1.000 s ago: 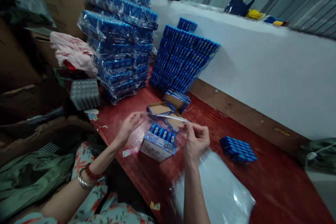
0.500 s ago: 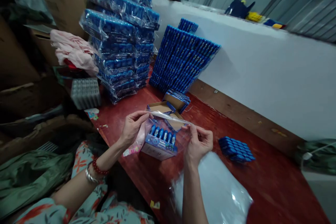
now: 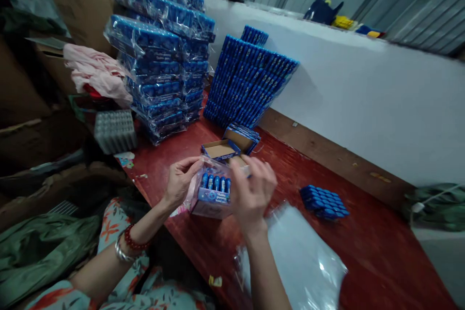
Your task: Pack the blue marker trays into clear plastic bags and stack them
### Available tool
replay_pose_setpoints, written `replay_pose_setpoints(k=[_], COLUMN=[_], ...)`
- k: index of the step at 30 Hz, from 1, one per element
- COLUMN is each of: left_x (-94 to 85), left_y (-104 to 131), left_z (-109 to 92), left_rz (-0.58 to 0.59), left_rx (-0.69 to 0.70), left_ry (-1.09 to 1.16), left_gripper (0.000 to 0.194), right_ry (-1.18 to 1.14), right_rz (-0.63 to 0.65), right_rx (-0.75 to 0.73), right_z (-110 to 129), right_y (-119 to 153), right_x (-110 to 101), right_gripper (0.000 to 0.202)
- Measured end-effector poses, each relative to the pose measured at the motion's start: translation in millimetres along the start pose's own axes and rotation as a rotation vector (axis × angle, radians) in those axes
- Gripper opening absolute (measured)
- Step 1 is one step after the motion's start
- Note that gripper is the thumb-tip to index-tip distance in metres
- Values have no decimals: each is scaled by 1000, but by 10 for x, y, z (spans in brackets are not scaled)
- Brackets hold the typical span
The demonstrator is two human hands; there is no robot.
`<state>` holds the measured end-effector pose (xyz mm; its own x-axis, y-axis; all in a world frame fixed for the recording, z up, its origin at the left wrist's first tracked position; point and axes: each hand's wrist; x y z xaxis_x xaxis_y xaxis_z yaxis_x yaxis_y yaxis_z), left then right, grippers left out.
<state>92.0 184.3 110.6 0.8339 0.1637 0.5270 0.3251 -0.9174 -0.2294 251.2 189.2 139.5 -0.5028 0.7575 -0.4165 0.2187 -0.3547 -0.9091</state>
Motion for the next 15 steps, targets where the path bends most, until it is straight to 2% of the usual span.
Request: replay_pose_setpoints(k=[2,4,8,10,12,14,15], left_x=[5,-3,-43,-66,-90,-116,-129], left_y=[6,7,1,3,14,28,33], left_z=[-9,-15,-25,-34,-46,-56,-56], left_rz=[-22,-33,-18,14,58,83,84], left_rx=[25,63,147,183,196,177,157], left_ry=[-49,-119,-270,-344,-393,-355,-301], left_gripper=[18,16,14,14,16,19,19], right_ry=[14,33,-14,-53,-107,-212,-285], right_rz=[158,221,201,161,64,-149,-300], right_rx=[-160,-221,-301,-276,-94,257,472], right_z=[122,202,266,227,65,-242,-431], right_y=[-53,-76,-75,-130,-260,-419,-478], right_x=[35,124,378,466,448,262,100], right_gripper=[38,37,24,16,13,16,17])
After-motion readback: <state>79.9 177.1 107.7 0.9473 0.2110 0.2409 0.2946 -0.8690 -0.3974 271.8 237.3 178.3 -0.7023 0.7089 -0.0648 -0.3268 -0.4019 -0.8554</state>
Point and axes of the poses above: each hand's wrist, its own y-axis away from the middle knuckle, its own x-axis out of the palm, z = x × y, and after that the axes turned 3 degrees about x, right-handed
